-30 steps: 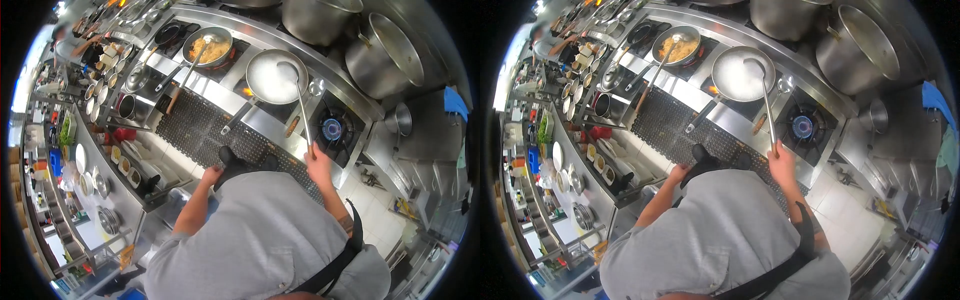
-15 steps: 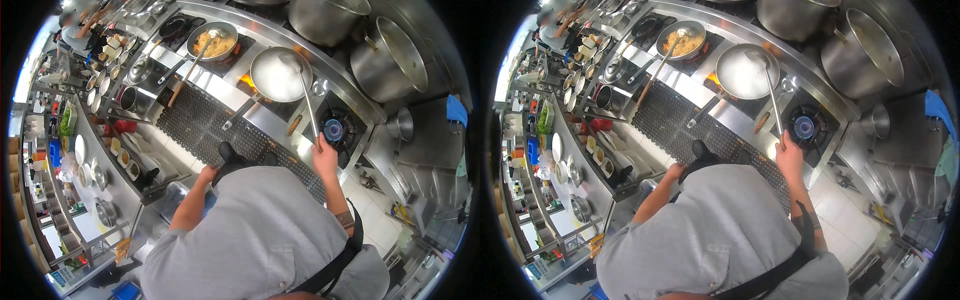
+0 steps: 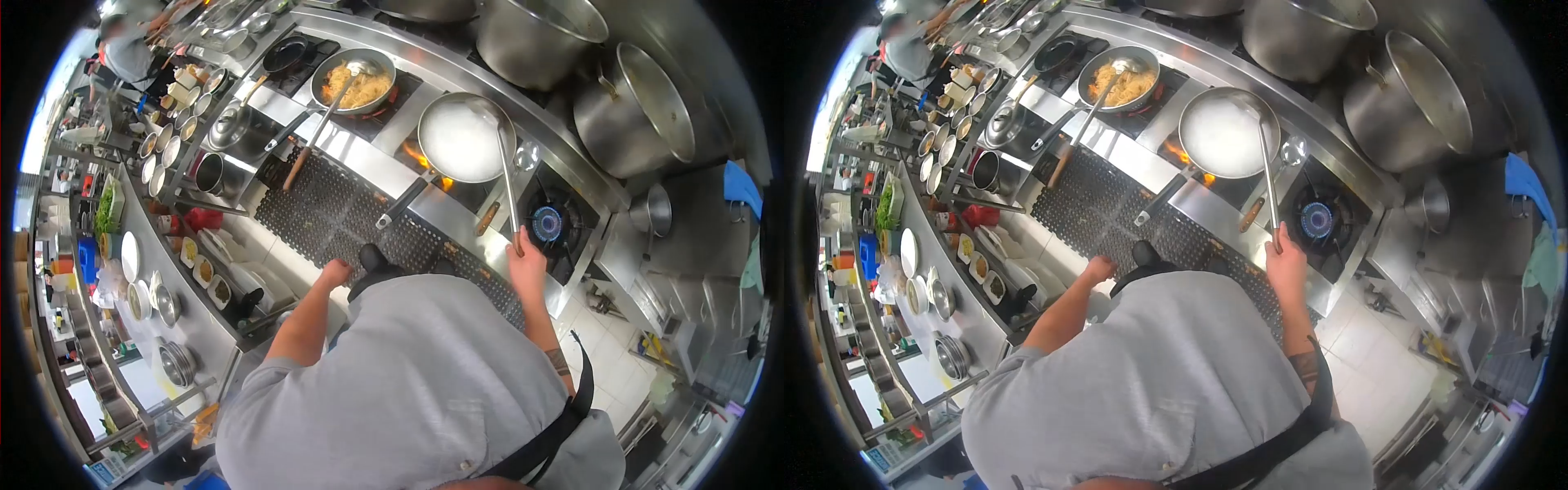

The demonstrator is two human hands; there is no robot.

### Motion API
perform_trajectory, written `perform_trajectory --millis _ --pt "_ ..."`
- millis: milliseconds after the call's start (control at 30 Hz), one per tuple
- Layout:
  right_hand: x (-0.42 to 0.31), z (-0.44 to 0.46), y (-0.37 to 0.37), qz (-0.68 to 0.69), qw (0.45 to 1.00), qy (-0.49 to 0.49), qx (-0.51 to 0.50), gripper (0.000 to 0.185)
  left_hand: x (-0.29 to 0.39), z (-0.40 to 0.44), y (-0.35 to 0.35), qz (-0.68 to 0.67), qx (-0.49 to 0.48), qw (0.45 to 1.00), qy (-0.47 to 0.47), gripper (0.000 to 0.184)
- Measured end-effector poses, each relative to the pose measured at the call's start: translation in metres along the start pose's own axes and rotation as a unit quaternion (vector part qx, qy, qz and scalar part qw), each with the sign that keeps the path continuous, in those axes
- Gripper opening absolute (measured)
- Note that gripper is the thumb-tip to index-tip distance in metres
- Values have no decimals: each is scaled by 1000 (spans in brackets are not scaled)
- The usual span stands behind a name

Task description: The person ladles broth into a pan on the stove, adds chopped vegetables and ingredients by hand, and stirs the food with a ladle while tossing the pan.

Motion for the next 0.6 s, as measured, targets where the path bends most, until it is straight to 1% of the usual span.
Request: perform_trajectory --millis 33,67,100,133,167,200,233,300,333,367,400,433,500,533,567,600 --pt "-3 3 4 37 997 62 -24 57 -7 11 4 -4 5 1000 -2 34" --pt "-8 5 8 73 988 126 -48 56 -15 29 14 55 -1 997 53 35" --pt "-14 3 12 201 938 264 -99 51 -19 38 19 115 -7 987 108 37" --pt "-21 5 10 203 938 262 -100 51 -18 37 16 115 -5 988 106 37" --pt "-25 2 13 323 879 329 -122 50 -15 36 15 107 -10 989 104 35" --pt "-31 -1 14 436 800 389 -140 48 -11 36 15 100 -16 990 103 33" --pt "-38 -2 9 508 748 406 -134 50 3 26 10 100 -13 990 103 33" --pt "-39 -5 -1 504 753 399 -141 51 24 1 -5 18 6 1000 -18 33" --pt "-39 -8 -5 499 757 394 -149 52 24 0 -4 16 9 1000 -19 33" --pt "-38 -10 -11 442 797 379 -159 56 26 -5 -2 18 36 999 6 34" --pt "-34 -13 -13 443 797 377 -162 56 27 -10 0 20 62 997 30 35" --pt "-27 -15 -18 390 835 355 -157 57 29 -16 0 19 64 997 26 35" --pt "-3 -22 -23 282 902 288 -153 63 34 -28 2 -24 15 1000 -8 36" --pt "7 -27 -20 285 902 287 -154 63 30 -27 6 -23 17 1000 -10 36" --pt "10 -25 -27 191 962 177 -84 56 21 -24 15 -23 3 1000 -19 41" --pt "10 -24 -32 92 994 62 -10 49 13 -21 23 -22 -12 999 -27 46"
Point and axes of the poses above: each hand's wrist, its own z-axis towards the middle knuckle, its own y-axis out of the palm, x = y × z, the point moved 4 cm from there along z, towards the middle knuckle, and after that the axes turned 5 degrees about -y, right-handed, at the moved point
